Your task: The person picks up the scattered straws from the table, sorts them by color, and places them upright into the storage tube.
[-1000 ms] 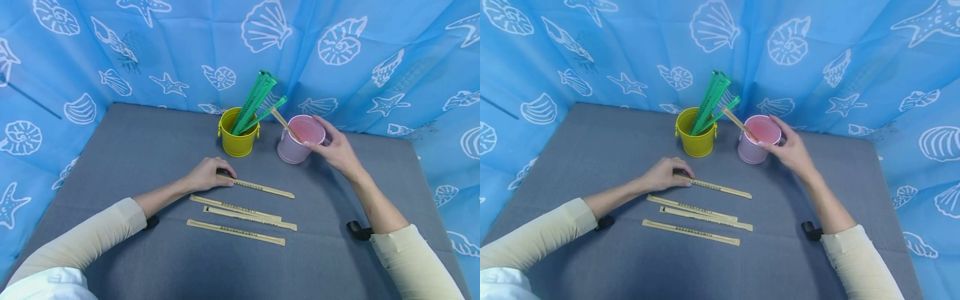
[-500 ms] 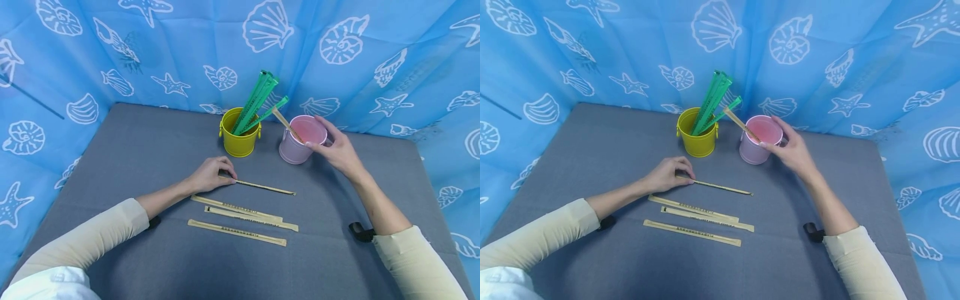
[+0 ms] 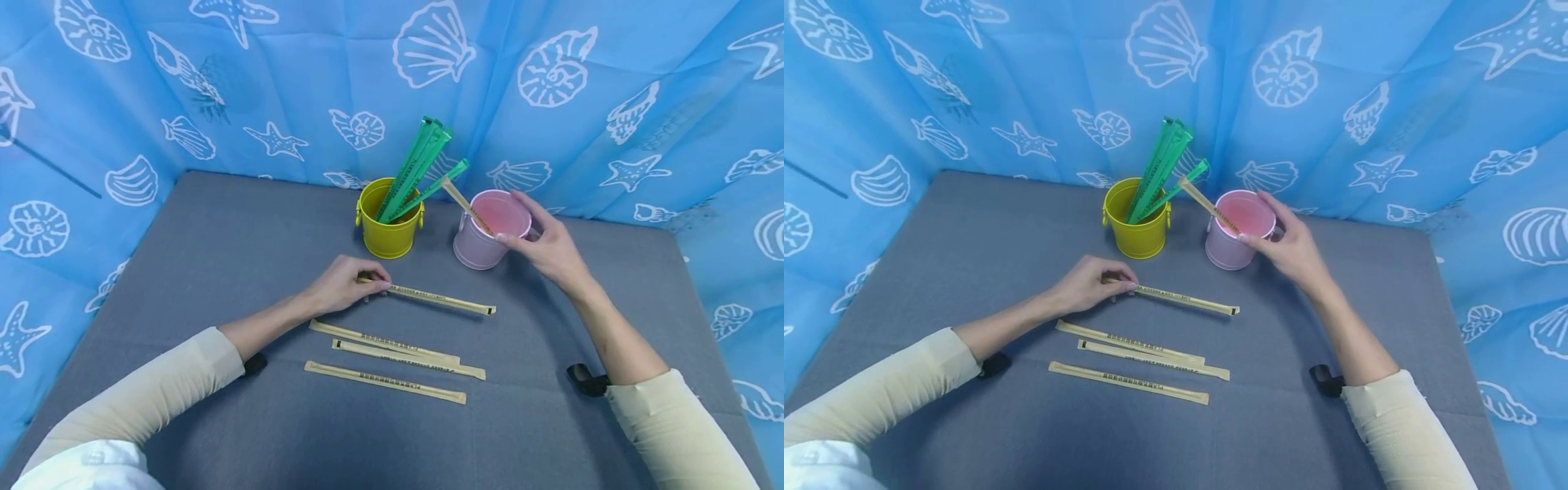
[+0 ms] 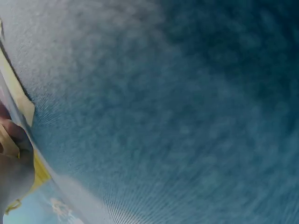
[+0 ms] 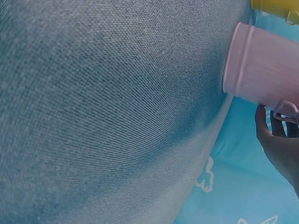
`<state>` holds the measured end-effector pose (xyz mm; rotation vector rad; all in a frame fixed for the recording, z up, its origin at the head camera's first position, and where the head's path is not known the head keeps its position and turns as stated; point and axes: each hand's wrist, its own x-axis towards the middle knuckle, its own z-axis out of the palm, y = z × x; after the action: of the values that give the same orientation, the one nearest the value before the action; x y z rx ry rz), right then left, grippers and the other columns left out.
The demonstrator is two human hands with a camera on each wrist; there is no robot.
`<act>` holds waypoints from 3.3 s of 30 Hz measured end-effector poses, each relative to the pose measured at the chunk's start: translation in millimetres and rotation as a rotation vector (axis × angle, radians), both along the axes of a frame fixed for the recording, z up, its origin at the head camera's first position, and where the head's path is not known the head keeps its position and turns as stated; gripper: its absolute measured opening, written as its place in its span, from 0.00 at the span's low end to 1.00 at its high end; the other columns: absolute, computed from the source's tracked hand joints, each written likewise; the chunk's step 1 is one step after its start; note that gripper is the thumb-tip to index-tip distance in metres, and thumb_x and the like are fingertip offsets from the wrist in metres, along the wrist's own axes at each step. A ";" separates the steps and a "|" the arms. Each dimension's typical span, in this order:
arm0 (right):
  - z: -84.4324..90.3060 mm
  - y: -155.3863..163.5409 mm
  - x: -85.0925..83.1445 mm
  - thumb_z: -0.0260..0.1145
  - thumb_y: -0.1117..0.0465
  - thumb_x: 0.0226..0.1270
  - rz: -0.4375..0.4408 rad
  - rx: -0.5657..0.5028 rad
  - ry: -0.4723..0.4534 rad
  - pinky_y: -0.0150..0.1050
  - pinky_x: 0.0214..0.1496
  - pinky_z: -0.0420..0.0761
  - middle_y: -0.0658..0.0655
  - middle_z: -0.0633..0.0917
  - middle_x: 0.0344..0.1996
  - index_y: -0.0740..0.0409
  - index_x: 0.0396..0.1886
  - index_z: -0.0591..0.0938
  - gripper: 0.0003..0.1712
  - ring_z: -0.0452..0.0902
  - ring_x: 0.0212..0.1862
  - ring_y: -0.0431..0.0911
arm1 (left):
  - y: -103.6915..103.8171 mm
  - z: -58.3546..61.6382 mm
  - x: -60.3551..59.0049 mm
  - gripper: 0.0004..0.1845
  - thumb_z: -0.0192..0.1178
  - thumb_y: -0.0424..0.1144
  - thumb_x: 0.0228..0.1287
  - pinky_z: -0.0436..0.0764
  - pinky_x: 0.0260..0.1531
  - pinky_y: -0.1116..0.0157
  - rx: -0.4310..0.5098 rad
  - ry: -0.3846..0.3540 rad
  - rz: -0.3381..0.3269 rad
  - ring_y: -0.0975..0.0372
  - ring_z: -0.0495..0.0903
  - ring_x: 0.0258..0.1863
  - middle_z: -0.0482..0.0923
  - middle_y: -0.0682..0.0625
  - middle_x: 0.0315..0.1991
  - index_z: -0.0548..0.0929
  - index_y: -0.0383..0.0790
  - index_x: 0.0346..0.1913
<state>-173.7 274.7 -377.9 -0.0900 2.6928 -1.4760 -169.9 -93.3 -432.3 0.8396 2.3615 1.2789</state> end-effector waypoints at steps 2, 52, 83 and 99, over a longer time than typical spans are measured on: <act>-0.2 -0.1 -0.1 0.72 0.54 0.65 0.000 -0.001 0.007 0.61 0.71 0.59 0.56 0.61 0.76 0.42 0.79 0.58 0.48 0.54 0.76 0.54 | -1.0 6.1 -0.2 0.05 0.65 0.41 0.68 0.82 0.26 0.64 0.035 -0.018 0.023 0.63 0.82 0.24 0.86 0.56 0.33 0.89 0.49 0.42; -7.9 4.1 -3.0 0.72 0.54 0.64 0.001 -0.005 0.049 0.63 0.71 0.57 0.56 0.63 0.75 0.41 0.79 0.59 0.47 0.55 0.75 0.55 | 72.3 100.6 -57.7 0.07 0.67 0.33 0.64 0.85 0.40 0.59 0.335 -0.072 0.188 0.54 0.87 0.38 0.86 0.47 0.40 0.86 0.38 0.44; -8.6 2.8 -0.6 0.72 0.54 0.64 -0.006 -0.018 0.071 0.62 0.71 0.58 0.55 0.63 0.75 0.41 0.78 0.60 0.46 0.55 0.75 0.53 | 82.0 99.4 -52.1 0.21 0.63 0.37 0.69 0.83 0.45 0.61 0.386 -0.230 0.221 0.60 0.86 0.44 0.84 0.44 0.50 0.78 0.35 0.62; -6.9 1.0 2.2 0.72 0.52 0.65 -0.011 -0.017 0.026 0.61 0.70 0.60 0.55 0.61 0.76 0.39 0.79 0.57 0.48 0.55 0.75 0.53 | 29.1 96.7 -9.9 0.18 0.66 0.39 0.67 0.82 0.43 0.66 0.250 0.136 0.132 0.66 0.84 0.42 0.85 0.50 0.50 0.82 0.40 0.57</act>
<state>-171.5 275.7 -384.7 -0.0961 2.7051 -1.5120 -179.8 -64.2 -335.6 0.8801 2.4297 1.6452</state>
